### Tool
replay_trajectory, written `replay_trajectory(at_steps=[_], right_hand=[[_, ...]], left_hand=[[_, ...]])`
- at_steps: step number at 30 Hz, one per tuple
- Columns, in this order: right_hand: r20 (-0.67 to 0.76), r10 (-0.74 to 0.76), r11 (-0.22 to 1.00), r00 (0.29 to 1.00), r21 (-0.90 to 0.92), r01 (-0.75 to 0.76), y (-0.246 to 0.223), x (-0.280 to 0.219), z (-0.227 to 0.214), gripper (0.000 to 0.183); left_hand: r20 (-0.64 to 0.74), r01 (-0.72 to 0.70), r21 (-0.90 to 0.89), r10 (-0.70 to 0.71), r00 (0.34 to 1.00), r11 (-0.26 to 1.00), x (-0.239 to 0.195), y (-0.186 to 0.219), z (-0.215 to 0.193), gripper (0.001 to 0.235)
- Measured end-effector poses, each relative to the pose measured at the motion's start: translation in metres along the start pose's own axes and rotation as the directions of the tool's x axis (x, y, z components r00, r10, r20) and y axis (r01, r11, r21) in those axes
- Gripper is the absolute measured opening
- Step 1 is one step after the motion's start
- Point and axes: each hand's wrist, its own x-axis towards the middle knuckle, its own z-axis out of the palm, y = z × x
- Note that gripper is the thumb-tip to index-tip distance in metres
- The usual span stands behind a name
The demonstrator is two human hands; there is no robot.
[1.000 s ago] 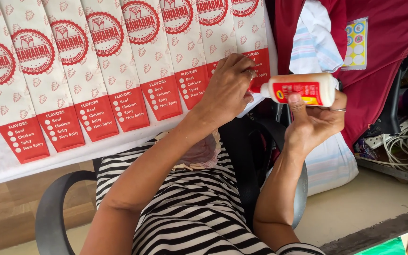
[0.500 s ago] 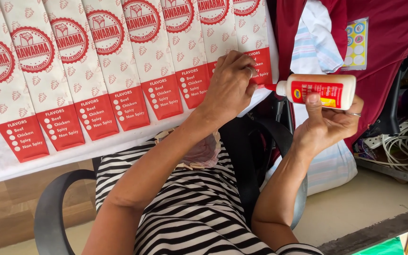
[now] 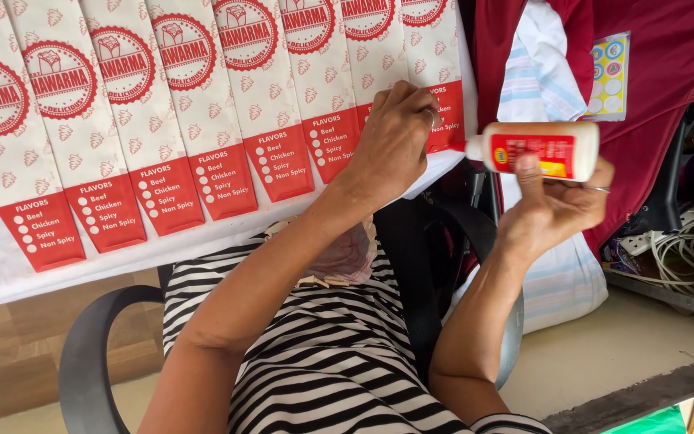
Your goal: Preparing paper shawarma bags by aligning them in rows, applying glue to the edges, and stacking them together.
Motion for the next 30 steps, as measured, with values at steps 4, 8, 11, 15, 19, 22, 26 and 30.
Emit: replay_trajectory(at_steps=[4, 8, 11, 15, 19, 22, 26, 30], right_hand=[[0.041, 0.045, 0.999, 0.998, 0.003, -0.045, -0.003, -0.010, 0.010, 0.044], [-0.022, -0.008, 1.000, 1.000, -0.011, 0.008, 0.006, 0.003, -0.002, 0.037], [-0.114, -0.017, 1.000, 0.993, 0.004, 0.017, 0.018, 0.014, -0.019, 0.032], [-0.097, 0.084, 0.974, 0.992, 0.217, -0.061, 0.018, 0.009, -0.024, 0.036], [-0.059, 0.132, 0.969, 0.989, 0.218, -0.117, 0.011, -0.005, -0.016, 0.027], [0.008, 0.084, 0.984, 0.996, 0.158, -0.085, -0.001, -0.013, -0.003, 0.028], [0.095, 0.093, 0.990, 0.991, 0.101, -0.102, -0.015, -0.017, 0.012, 0.045], [0.173, 0.036, 0.999, 0.984, 0.017, -0.040, -0.010, -0.027, 0.019, 0.043]], left_hand=[[-0.031, -0.014, 0.018, 0.015, 0.999, 1.000, 0.002, 0.001, -0.001, 0.024], [-0.061, -0.041, 0.005, 0.041, 0.997, 0.999, 0.003, 0.003, -0.001, 0.019], [-0.083, -0.102, 0.015, 0.102, 0.991, 0.995, 0.004, 0.004, -0.008, 0.015], [-0.040, -0.070, 0.097, 0.074, 0.996, 0.993, -0.004, 0.005, -0.039, 0.032], [0.029, -0.057, 0.250, 0.051, 0.998, 0.967, -0.023, -0.004, -0.050, 0.018], [0.085, -0.054, 0.202, 0.037, 0.996, 0.978, -0.033, -0.009, -0.051, 0.013], [0.144, -0.005, 0.133, -0.015, 0.989, 0.991, -0.038, -0.006, -0.055, 0.038], [0.145, -0.010, 0.110, -0.006, 0.989, 0.994, -0.040, -0.002, -0.063, 0.036]])
